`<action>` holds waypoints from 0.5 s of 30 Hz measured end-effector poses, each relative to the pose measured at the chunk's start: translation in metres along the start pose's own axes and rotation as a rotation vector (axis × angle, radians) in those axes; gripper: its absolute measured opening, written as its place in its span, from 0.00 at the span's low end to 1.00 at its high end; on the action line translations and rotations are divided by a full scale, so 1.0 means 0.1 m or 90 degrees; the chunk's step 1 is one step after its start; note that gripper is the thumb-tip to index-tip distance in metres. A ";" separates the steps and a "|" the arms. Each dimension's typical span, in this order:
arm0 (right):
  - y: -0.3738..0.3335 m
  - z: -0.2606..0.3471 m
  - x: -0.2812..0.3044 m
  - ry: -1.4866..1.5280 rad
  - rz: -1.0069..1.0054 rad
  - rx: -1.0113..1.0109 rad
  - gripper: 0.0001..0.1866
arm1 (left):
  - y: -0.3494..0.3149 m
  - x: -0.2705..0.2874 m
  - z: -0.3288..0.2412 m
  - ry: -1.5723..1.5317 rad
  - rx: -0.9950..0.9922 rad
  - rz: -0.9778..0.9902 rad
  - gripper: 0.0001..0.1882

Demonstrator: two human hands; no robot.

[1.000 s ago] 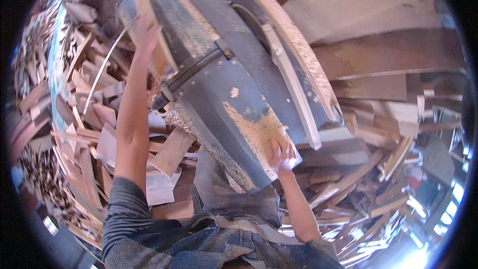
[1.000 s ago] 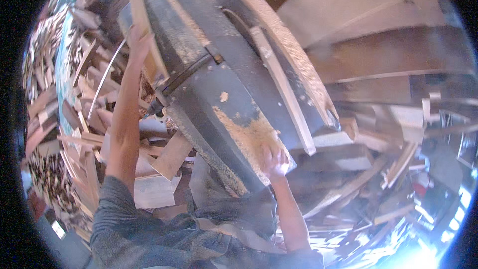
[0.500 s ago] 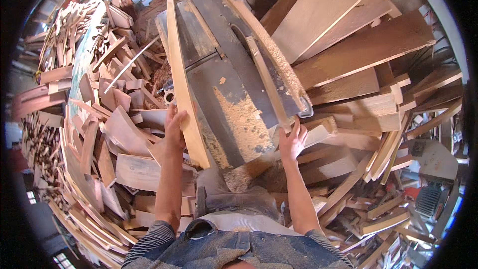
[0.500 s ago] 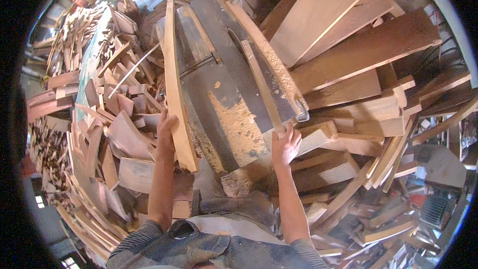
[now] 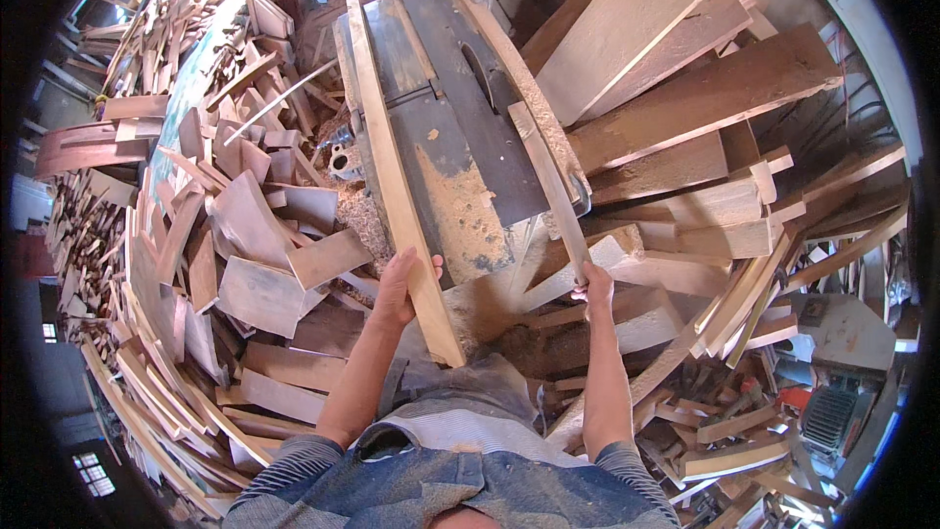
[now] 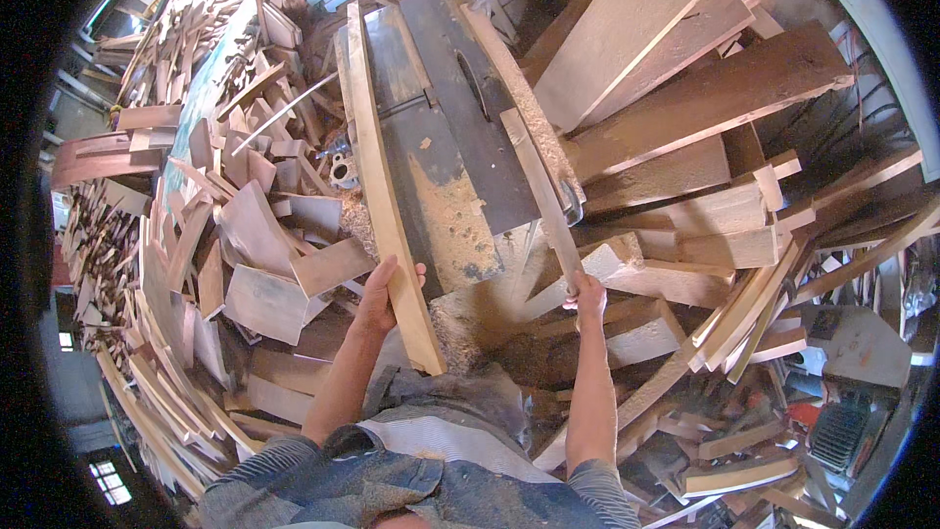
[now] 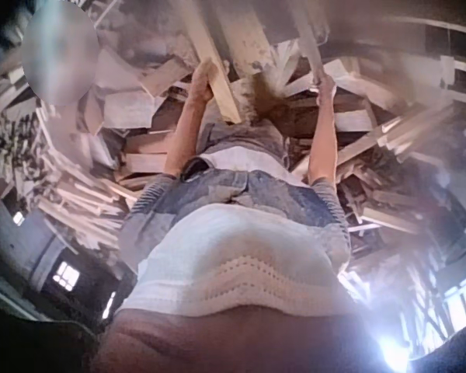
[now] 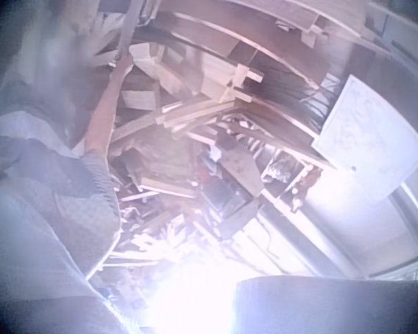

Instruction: The person feeds a wooden plank through a jointer machine multiple times and moves it across the rotating blades by hand.

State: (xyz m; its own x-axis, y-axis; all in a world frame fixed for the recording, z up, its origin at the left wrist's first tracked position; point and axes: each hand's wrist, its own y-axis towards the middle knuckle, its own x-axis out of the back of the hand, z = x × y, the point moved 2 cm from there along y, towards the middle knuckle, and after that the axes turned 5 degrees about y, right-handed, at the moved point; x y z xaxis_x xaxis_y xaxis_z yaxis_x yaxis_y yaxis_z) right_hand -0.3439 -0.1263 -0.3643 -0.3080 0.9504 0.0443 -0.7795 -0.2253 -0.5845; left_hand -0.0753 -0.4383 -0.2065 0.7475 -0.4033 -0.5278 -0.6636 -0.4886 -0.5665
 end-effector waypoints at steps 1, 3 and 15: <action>0.07 0.04 0.04 0.020 0.018 -0.018 0.20 | -0.02 -0.06 0.05 -0.001 0.014 -0.014 0.17; 0.29 0.13 0.01 0.064 0.049 -0.058 0.21 | 0.05 -0.19 0.17 0.011 0.012 -0.030 0.17; -0.12 0.49 -0.36 -0.412 -0.280 0.548 0.17 | 0.14 -0.51 0.28 0.050 0.036 -0.005 0.15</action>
State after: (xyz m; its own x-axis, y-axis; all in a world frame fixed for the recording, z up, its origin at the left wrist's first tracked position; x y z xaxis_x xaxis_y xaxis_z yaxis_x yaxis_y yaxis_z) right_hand -0.3498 -0.1684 -0.3196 0.0537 0.7518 0.6572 -0.9247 -0.2109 0.3169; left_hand -0.1237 -0.4029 -0.2051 0.7513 -0.4600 -0.4733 -0.6566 -0.4479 -0.6068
